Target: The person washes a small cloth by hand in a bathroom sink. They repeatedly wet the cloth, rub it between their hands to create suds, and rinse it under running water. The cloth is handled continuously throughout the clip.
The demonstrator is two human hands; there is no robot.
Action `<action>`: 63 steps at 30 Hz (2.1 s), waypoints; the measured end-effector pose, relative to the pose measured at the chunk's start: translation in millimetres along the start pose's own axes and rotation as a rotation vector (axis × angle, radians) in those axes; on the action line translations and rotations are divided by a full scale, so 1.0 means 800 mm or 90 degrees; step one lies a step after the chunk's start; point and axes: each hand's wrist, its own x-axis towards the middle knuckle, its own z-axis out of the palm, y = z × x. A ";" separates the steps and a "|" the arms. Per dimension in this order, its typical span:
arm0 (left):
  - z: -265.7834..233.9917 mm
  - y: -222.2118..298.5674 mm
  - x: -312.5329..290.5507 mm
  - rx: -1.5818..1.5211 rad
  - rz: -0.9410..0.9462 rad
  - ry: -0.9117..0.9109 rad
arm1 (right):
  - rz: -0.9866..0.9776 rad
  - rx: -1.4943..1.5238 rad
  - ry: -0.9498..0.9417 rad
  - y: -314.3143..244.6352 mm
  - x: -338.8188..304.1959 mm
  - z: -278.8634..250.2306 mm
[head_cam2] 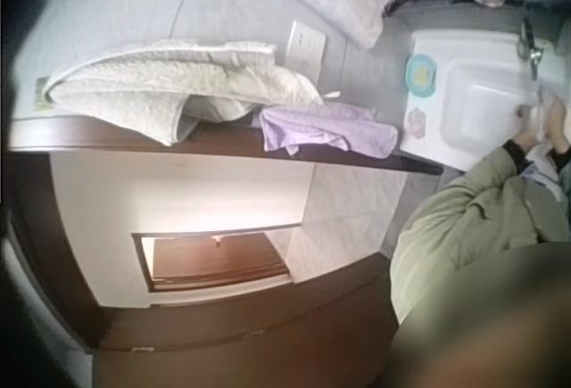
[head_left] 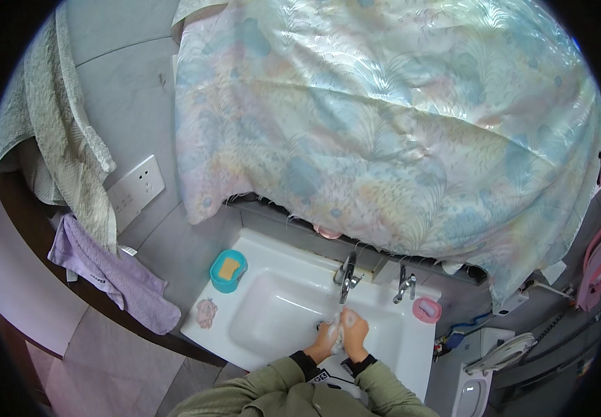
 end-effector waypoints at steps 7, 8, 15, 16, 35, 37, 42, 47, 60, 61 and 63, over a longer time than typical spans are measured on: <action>0.008 -0.007 0.005 -0.116 -0.071 0.026 | 0.014 0.030 0.021 -0.006 -0.004 -0.003; 0.009 -0.004 0.005 -0.126 -0.119 -0.011 | 0.036 0.002 0.040 -0.012 -0.002 -0.003; 0.003 0.001 0.004 -0.144 0.054 -0.115 | -0.139 0.015 0.022 -0.036 0.003 -0.011; 0.004 -0.001 0.002 -0.096 0.034 -0.031 | -0.057 0.039 0.050 -0.033 0.005 -0.012; 0.016 0.010 -0.009 -0.155 -0.039 -0.045 | -0.195 0.019 -0.037 -0.016 0.004 -0.012; 0.015 0.011 -0.008 -0.132 -0.075 -0.041 | -0.087 0.014 0.045 -0.011 0.007 -0.012; 0.015 0.021 -0.011 -0.021 0.048 -0.031 | -0.095 0.054 -0.015 -0.004 0.008 -0.010; 0.022 0.023 -0.010 0.202 0.124 0.030 | -0.116 -0.055 -0.002 -0.011 0.008 -0.016; 0.017 0.021 -0.003 -0.006 -0.007 0.063 | 0.109 0.129 0.012 -0.005 0.007 -0.009; 0.018 0.018 -0.002 -0.004 -0.018 0.022 | 0.066 0.172 0.060 -0.003 0.007 -0.010; 0.008 0.020 0.007 0.382 0.172 -0.028 | -0.069 0.083 -0.012 -0.003 -0.003 -0.007</action>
